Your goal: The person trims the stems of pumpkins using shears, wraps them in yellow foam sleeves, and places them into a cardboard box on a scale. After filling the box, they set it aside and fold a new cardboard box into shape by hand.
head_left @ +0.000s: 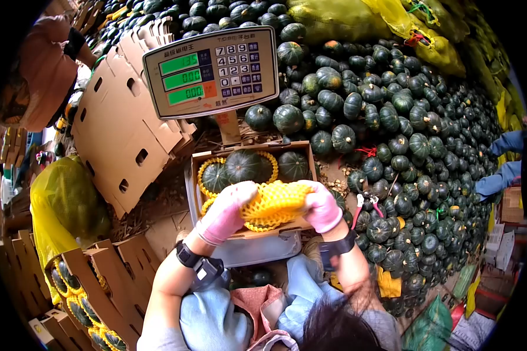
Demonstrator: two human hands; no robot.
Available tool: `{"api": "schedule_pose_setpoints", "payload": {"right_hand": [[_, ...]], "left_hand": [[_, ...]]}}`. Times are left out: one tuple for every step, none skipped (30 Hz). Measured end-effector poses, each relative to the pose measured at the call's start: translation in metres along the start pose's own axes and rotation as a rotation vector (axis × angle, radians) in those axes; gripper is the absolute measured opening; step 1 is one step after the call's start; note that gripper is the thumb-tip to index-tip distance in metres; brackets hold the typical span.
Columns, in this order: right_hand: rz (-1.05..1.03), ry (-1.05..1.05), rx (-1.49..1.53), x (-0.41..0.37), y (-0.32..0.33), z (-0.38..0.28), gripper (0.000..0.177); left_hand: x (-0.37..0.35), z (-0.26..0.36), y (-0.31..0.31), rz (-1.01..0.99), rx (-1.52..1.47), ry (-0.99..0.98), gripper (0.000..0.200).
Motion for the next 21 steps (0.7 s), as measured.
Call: {"api": "schedule_pose_setpoints", "payload": {"right_hand": [[-0.088,0.091,0.159,-0.002,-0.012,-0.005,0.038],[-0.084,0.081,0.134,-0.005,-0.011,-0.004,0.037],[-0.078,0.07,0.112,-0.009,-0.01,-0.001,0.036],[-0.099,0.026,0.012,-0.007,-0.009,0.004,0.034],[-0.122,-0.016,-0.088,-0.005,-0.011,0.009,0.032],[-0.103,0.059,-0.041,-0.004,-0.018,0.018,0.026],[-0.117,0.109,0.027,-0.004,-0.022,0.022,0.025],[-0.113,0.169,-0.036,0.0,-0.023,0.022,0.024],[-0.109,0.229,-0.101,0.006,-0.025,0.022,0.023],[0.086,0.165,-0.122,0.007,-0.037,0.022,0.021],[0.088,0.162,-0.117,0.005,-0.037,0.024,0.021],[0.073,0.148,-0.214,0.003,-0.037,0.026,0.02],[0.057,0.132,-0.31,0.002,-0.037,0.027,0.019],[0.071,0.158,-0.326,0.002,-0.033,0.028,0.017],[0.073,0.151,-0.319,0.001,-0.027,0.032,0.017],[0.102,0.195,-0.377,-0.001,-0.02,0.033,0.015],[0.13,0.237,-0.435,-0.002,-0.015,0.033,0.014],[0.166,0.24,-0.489,-0.002,-0.011,0.033,0.016],[0.146,0.221,-0.666,-0.002,-0.013,0.026,0.017],[0.113,0.229,-0.707,-0.003,-0.012,0.027,0.018],[0.08,0.237,-0.749,-0.003,-0.012,0.028,0.018]], "left_hand": [[-0.001,0.007,-0.005,-0.083,-0.649,0.097,0.021],[-0.002,0.019,-0.008,-0.054,-0.498,0.16,0.02],[-0.001,0.022,-0.006,-0.106,-0.349,0.008,0.022],[0.002,0.029,-0.007,-0.105,-0.114,-0.023,0.023],[0.005,0.038,-0.012,-0.106,0.123,-0.053,0.025],[0.006,0.04,-0.017,-0.127,0.18,0.002,0.024],[0.007,0.044,-0.021,-0.07,0.278,-0.022,0.021],[0.007,0.045,-0.021,-0.017,0.423,-0.107,0.021],[0.007,0.044,-0.021,0.035,0.568,-0.193,0.021],[0.006,0.042,-0.023,0.108,0.699,-0.273,0.022],[0.007,0.043,-0.025,0.103,0.833,-0.37,0.026],[0.006,0.041,-0.026,0.097,0.888,-0.391,0.026],[0.004,0.039,-0.028,0.091,0.942,-0.41,0.027],[0.004,0.038,-0.029,0.092,0.94,-0.403,0.027],[0.006,0.037,-0.032,0.088,0.993,-0.407,0.027],[0.006,0.036,-0.036,0.083,1.046,-0.409,0.027],[0.007,0.034,-0.038,0.066,1.006,-0.39,0.024],[0.006,0.031,-0.04,0.068,0.971,-0.386,0.024],[0.005,0.033,-0.041,0.07,0.935,-0.381,0.023],[0.003,0.037,-0.039,-0.019,0.914,-0.385,0.022],[0.002,0.044,-0.035,-0.106,0.891,-0.389,0.02]]}}
Point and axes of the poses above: each hand's wrist, its own x-axis towards the middle knuckle, its own y-axis out of the back of the hand, z = x × y, the point moved 3 cm from there along x, towards the middle knuckle, and after that the axes turned 15 degrees about -z, right-handed, at the moved point
